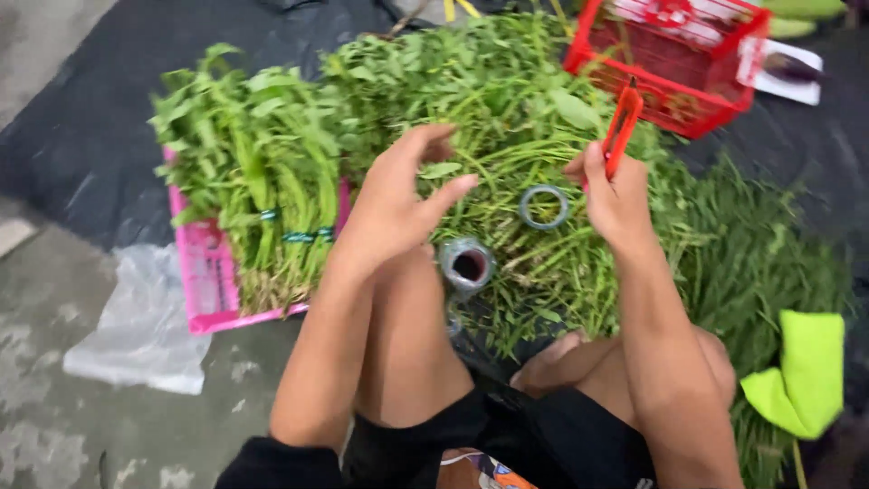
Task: Bundling water spinach by gathering stalks into bunches, trimming the root ends with a small blade, and securing them with tape.
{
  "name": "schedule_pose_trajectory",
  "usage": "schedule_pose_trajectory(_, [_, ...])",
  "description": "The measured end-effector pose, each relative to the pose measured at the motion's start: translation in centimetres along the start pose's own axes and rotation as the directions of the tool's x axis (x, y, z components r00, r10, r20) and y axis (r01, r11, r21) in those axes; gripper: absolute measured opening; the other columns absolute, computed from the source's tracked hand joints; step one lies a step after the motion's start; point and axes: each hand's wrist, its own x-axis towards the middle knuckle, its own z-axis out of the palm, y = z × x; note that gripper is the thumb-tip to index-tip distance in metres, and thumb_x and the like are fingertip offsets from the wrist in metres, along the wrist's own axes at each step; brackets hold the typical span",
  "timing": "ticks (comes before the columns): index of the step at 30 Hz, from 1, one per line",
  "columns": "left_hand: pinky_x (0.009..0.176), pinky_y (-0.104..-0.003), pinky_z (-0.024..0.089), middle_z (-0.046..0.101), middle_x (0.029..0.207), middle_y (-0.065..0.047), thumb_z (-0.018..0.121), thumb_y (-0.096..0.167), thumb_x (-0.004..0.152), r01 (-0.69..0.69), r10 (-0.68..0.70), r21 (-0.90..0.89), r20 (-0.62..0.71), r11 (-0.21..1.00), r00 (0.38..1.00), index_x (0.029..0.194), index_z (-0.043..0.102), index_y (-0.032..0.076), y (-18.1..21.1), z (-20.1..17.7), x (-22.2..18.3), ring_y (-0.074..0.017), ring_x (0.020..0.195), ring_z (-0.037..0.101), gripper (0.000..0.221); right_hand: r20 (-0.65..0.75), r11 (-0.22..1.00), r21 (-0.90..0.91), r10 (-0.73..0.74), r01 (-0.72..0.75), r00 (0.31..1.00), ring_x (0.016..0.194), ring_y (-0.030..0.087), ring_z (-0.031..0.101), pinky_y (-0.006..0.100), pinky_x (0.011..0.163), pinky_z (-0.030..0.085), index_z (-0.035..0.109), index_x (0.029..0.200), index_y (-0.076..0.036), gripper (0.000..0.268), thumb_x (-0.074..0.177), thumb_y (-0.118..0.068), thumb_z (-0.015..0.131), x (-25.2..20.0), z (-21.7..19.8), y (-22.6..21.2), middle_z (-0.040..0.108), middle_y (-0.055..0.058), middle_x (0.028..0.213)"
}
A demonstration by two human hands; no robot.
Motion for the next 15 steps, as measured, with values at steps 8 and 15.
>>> schedule_pose_trajectory(8, [0.082,-0.041,0.052,0.071,0.108,-0.008,0.076,0.032,0.083,-0.421,0.419,-0.109,0.472,0.901,0.775,0.122,0.058,0.007,11.8,8.4,6.4,-0.0293,0.096,0.069,0.049,-0.2,0.996,0.078,0.053,-0.038,0.978,0.073,0.014,0.049,0.028,0.068,0.043,0.061,0.093,-0.001,0.042,0.116,-0.029,0.04,-3.7,-6.9,1.3,0.058,0.006,0.083])
schedule_pose_trajectory(15, [0.089,-0.056,0.056,0.07,0.112,-0.019,0.067,0.041,0.095,-0.216,0.027,0.132,0.797,0.967,0.604,0.137,0.055,-0.001,9.5,16.0,10.3,-0.0339,0.106,0.071,0.061,-0.304,0.971,-0.08,0.19,-0.224,0.933,0.076,0.027,0.06,0.037,0.083,0.047,0.074,0.097,-0.009,0.065,0.12,-0.044,0.023,-7.9,-12.6,0.7,0.065,0.016,0.078])
